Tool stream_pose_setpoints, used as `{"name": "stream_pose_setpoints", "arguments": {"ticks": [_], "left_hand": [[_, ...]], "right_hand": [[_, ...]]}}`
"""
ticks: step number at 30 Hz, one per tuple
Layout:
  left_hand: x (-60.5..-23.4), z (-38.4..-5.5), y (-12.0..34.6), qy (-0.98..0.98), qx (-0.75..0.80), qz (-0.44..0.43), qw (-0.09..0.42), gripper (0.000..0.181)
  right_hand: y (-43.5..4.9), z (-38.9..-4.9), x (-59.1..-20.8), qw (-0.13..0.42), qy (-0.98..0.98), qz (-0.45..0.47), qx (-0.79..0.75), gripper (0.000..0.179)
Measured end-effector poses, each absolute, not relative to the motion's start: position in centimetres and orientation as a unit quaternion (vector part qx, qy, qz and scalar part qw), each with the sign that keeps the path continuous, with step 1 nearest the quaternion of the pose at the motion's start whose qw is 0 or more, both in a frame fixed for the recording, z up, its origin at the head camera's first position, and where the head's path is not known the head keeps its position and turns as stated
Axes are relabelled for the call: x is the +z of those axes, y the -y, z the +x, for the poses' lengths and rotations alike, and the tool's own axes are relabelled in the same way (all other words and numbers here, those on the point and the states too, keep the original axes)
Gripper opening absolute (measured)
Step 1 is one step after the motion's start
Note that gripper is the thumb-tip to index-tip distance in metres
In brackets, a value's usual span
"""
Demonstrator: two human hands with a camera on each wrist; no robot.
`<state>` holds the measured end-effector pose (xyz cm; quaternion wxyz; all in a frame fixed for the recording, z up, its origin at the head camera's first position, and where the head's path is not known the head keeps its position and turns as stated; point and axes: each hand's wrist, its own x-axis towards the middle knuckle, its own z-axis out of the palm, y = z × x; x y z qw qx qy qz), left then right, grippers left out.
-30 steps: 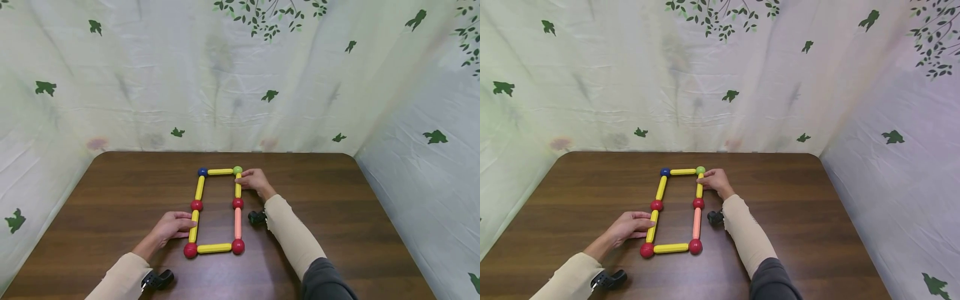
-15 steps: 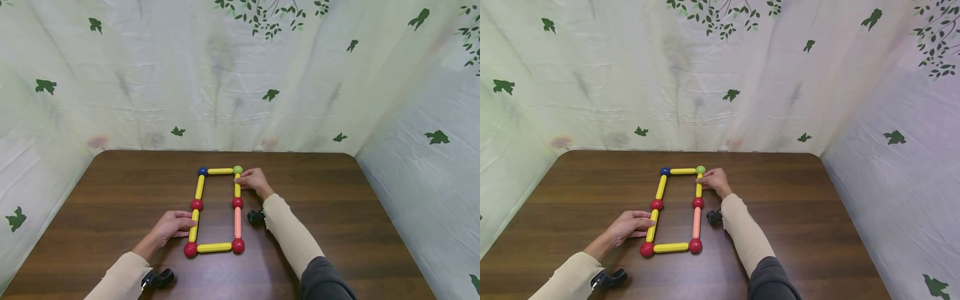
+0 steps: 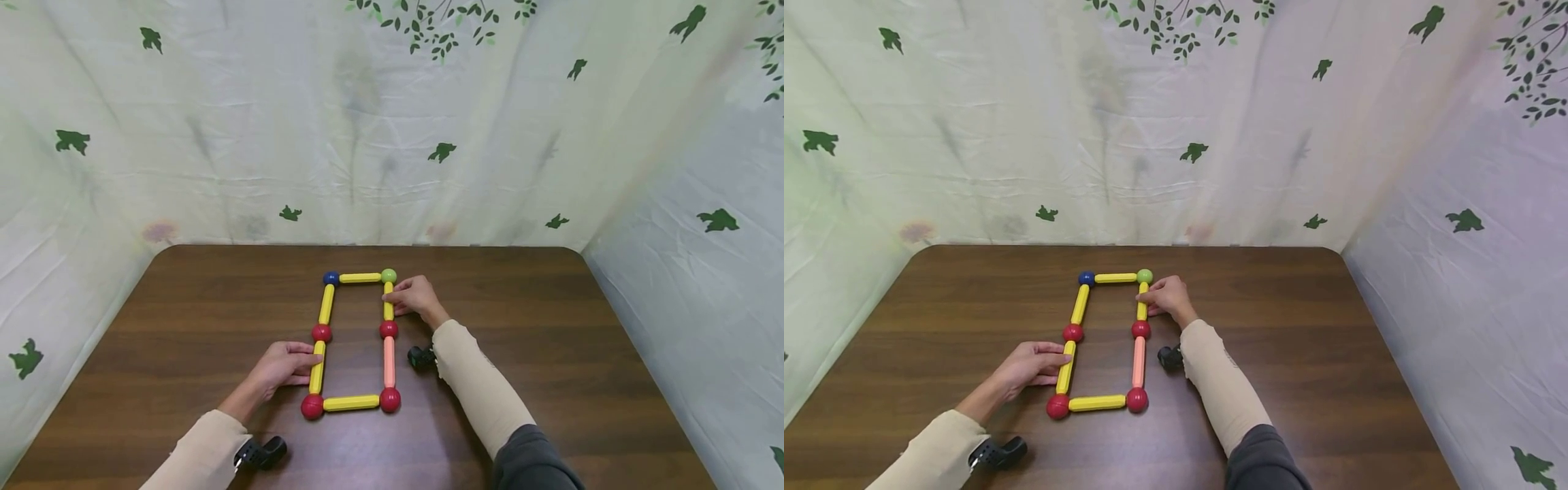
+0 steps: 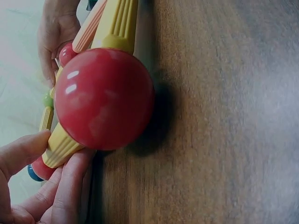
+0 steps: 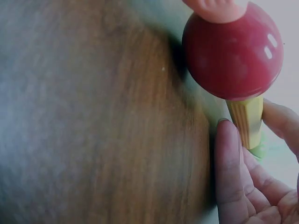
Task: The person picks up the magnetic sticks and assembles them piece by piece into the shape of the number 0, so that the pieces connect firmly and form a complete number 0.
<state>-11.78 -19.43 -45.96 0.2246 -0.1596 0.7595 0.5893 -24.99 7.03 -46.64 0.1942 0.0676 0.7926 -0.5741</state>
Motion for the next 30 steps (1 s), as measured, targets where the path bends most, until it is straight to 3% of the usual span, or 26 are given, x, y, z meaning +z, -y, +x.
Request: {"name": "stream_pose_setpoints", "arguments": {"ticks": [30], "left_hand": [[-45.8, -11.65, 18.77, -0.768, 0.591, -0.15, 0.195, 0.039]], "right_hand": [[-7.05, -25.26, -46.39, 0.211, -0.783, 0.045, -0.584, 0.026]]}}
